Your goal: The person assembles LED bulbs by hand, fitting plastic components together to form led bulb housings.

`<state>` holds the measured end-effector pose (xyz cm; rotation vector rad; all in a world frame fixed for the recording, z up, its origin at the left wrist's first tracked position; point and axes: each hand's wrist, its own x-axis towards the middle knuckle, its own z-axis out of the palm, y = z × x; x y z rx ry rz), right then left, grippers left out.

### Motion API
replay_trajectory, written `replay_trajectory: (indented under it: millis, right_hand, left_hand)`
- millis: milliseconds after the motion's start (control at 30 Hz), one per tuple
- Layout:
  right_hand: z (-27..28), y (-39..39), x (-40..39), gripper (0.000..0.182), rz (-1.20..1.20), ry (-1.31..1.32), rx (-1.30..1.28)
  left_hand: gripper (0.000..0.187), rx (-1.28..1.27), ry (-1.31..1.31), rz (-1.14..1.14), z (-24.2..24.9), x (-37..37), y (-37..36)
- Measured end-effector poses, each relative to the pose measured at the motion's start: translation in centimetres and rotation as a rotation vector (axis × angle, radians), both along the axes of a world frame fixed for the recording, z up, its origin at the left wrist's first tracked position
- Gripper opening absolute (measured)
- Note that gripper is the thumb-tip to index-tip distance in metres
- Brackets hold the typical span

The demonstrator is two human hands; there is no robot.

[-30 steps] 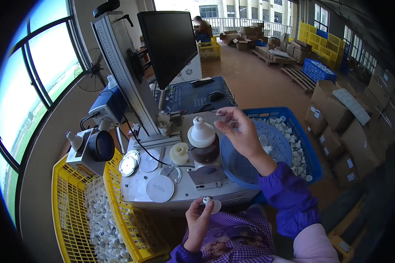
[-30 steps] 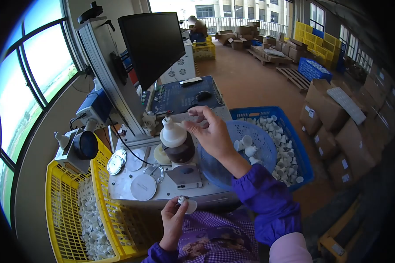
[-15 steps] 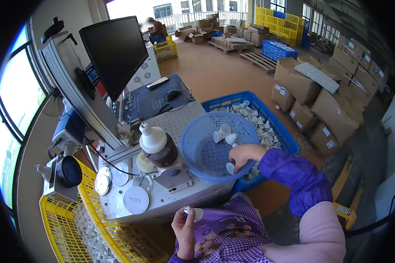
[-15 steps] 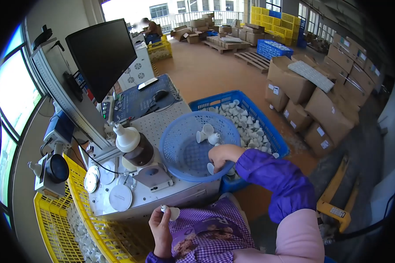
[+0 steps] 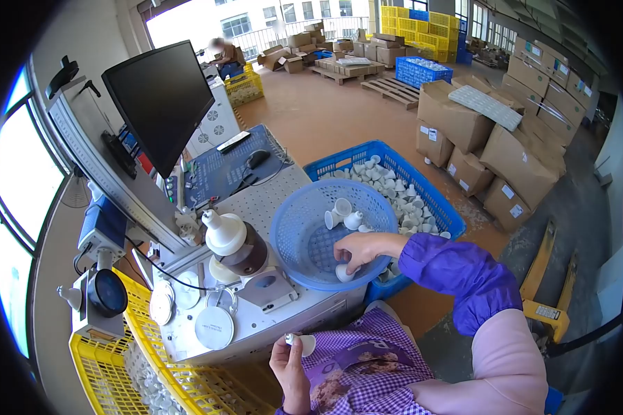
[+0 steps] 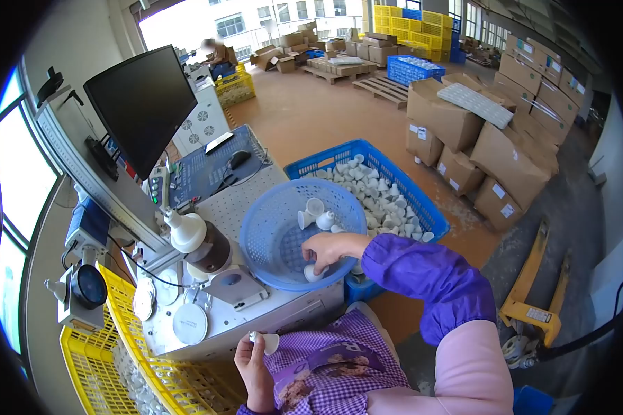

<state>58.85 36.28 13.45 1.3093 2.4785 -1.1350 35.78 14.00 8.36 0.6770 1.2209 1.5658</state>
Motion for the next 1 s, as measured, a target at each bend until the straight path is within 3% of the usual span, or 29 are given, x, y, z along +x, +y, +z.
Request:
replay_trajectory:
  millis: [100, 200, 367, 567, 767, 900, 1000]
  right_hand:
    - [-0.3, -0.6, -0.6, 0.053, 0.038, -0.030, -0.004]
    - [-1.0, -0.4, -1.3, 0.048, 0.073, 0.045, 0.183]
    - [-0.8, 0.0, -3.1, 0.043, -0.123, 0.092, 0.418]
    - [-2.2, 1.5, -4.4, 0.035, -0.117, 0.174, 0.532]
    - [0.7, 0.8, -4.5, 0.027, -0.224, 0.246, 0.411]
    - [1.6, 0.3, -4.1, 0.027, -0.262, 0.475, 0.427]
    - [4.1, -0.5, -4.4, 0.026, -0.383, 0.692, 0.268]
  left_hand:
    - [0.013, -0.003, 0.011, -0.006, 0.2, 0.1, 0.0]
    - [0.013, -0.001, -0.006, -0.006, 0.2, 0.2, 0.0]
    - [0.013, -0.002, -0.032, -0.003, 0.4, 0.3, 0.0]
    - [0.013, 0.045, -0.039, 0.040, 0.8, 0.1, 0.0]
    - [0.009, 0.070, -0.072, 0.044, 3.5, -0.4, 0.3]
    - [0.011, 0.133, 0.118, 0.134, 9.4, -2.3, 2.7]
    - [0.017, 0.255, 0.522, 0.170, 13.6, -4.8, 6.3]
